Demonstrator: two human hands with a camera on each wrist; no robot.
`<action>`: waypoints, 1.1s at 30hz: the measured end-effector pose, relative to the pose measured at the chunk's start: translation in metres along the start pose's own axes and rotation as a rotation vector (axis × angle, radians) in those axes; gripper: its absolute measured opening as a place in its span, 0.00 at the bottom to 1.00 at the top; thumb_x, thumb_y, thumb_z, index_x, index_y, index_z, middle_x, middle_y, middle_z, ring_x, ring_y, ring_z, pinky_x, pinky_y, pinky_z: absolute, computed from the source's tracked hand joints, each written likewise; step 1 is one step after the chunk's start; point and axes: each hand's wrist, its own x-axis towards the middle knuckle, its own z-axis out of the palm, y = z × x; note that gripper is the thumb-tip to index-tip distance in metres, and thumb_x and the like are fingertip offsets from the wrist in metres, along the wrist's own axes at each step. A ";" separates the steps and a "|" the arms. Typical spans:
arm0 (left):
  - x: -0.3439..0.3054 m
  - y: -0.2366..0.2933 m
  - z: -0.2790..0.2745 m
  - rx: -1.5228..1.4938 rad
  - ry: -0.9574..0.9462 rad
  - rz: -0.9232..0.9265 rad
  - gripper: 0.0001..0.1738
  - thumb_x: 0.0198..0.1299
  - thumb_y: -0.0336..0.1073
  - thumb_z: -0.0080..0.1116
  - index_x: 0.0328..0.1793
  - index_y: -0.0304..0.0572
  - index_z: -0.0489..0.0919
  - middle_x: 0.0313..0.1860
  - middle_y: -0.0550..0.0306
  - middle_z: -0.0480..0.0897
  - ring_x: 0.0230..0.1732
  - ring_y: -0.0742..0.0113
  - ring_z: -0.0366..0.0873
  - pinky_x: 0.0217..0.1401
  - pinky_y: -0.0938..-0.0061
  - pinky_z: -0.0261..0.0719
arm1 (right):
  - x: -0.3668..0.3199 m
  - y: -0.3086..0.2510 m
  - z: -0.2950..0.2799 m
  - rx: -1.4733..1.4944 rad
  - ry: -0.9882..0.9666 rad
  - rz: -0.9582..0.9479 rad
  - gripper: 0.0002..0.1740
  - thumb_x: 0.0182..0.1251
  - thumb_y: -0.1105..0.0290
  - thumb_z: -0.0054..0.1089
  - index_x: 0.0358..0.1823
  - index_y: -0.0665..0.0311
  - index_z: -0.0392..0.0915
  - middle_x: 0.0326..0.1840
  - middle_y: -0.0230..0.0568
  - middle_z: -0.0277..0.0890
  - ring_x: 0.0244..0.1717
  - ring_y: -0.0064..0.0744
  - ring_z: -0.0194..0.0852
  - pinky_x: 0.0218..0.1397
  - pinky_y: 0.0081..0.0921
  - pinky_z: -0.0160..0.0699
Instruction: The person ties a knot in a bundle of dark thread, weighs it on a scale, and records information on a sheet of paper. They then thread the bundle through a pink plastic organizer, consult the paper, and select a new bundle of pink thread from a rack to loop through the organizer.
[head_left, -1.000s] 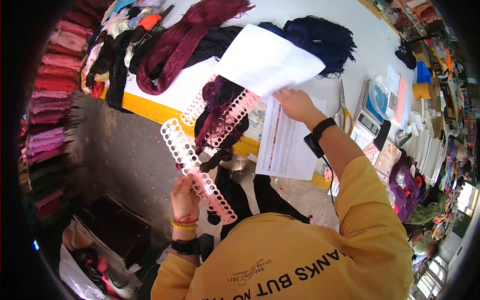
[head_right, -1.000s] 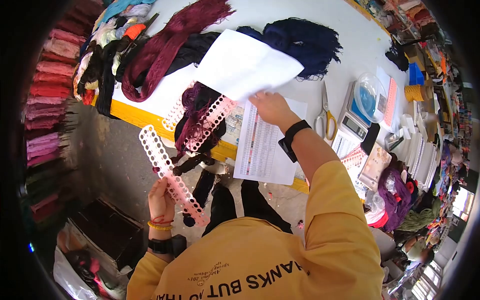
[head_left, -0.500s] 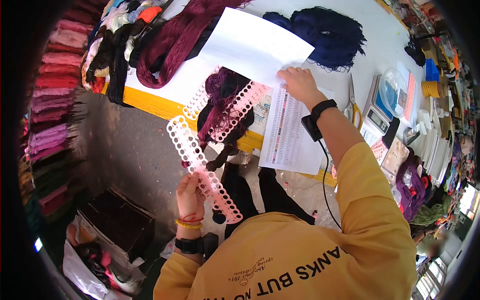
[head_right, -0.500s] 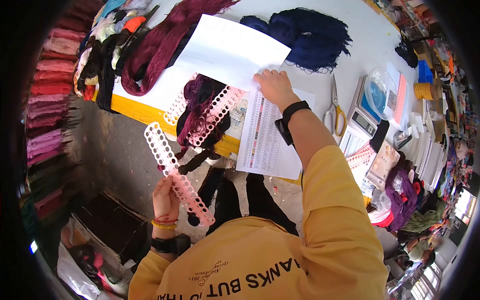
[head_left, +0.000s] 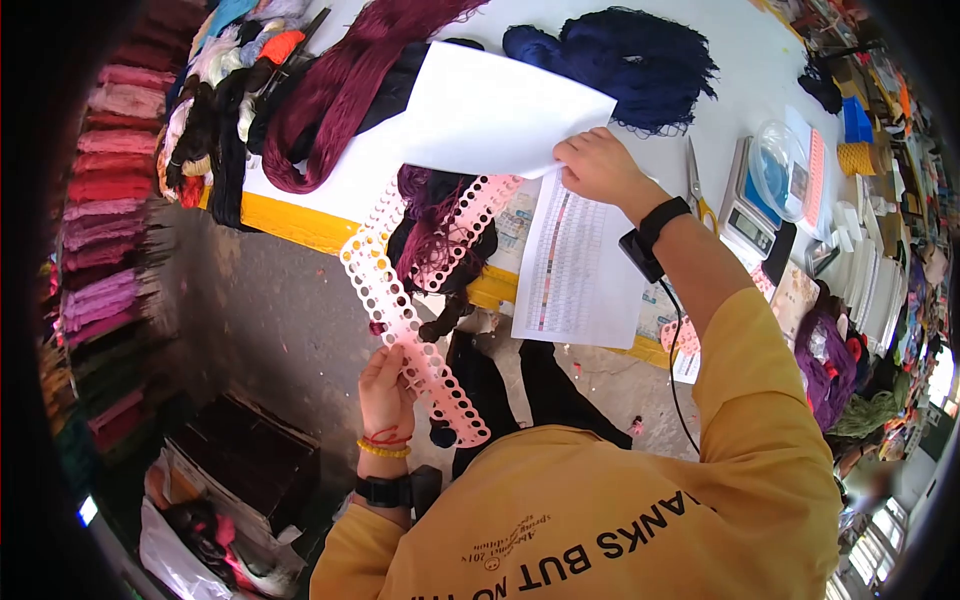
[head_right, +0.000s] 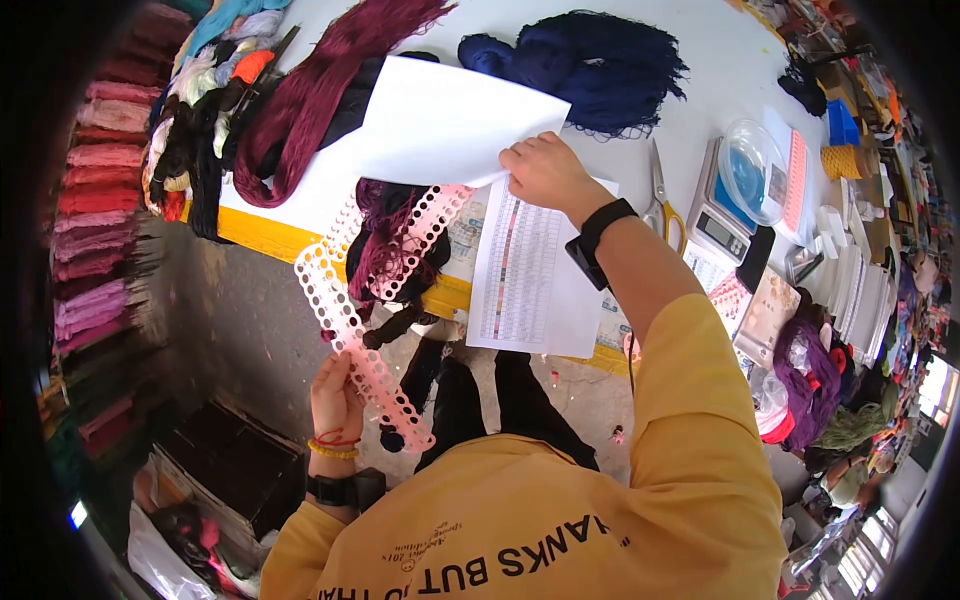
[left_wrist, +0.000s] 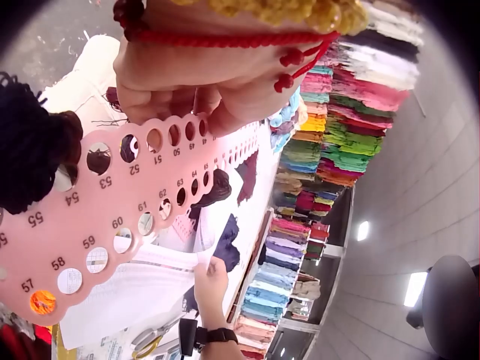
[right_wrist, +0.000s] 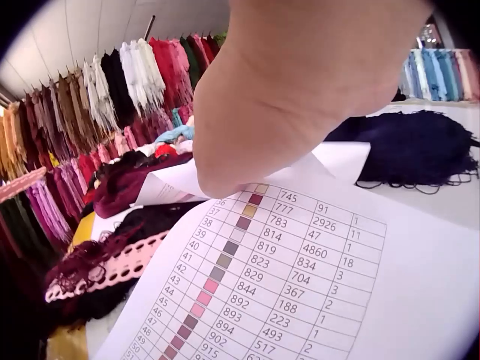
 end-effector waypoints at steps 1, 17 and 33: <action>0.000 0.000 0.002 0.000 -0.006 0.005 0.07 0.64 0.34 0.46 0.40 0.38 0.73 0.33 0.58 0.80 0.31 0.71 0.79 0.32 0.79 0.77 | -0.002 -0.003 -0.014 0.037 -0.037 0.026 0.08 0.51 0.70 0.51 0.34 0.59 0.73 0.32 0.37 0.76 0.38 0.35 0.74 0.47 0.31 0.64; -0.031 0.011 0.015 -0.001 0.008 0.093 0.07 0.63 0.33 0.49 0.40 0.39 0.75 0.29 0.60 0.79 0.28 0.72 0.77 0.29 0.78 0.75 | -0.056 -0.063 -0.113 0.322 -0.216 0.020 0.28 0.47 0.48 0.62 0.46 0.55 0.69 0.33 0.43 0.78 0.32 0.47 0.77 0.34 0.39 0.74; -0.123 0.202 -0.256 -0.266 -0.002 0.590 0.16 0.64 0.40 0.47 0.51 0.39 0.75 0.43 0.57 0.81 0.42 0.68 0.79 0.44 0.71 0.77 | -0.036 -0.223 -0.182 0.300 -0.494 -0.061 0.16 0.48 0.56 0.63 0.29 0.60 0.76 0.21 0.45 0.74 0.29 0.47 0.75 0.30 0.39 0.70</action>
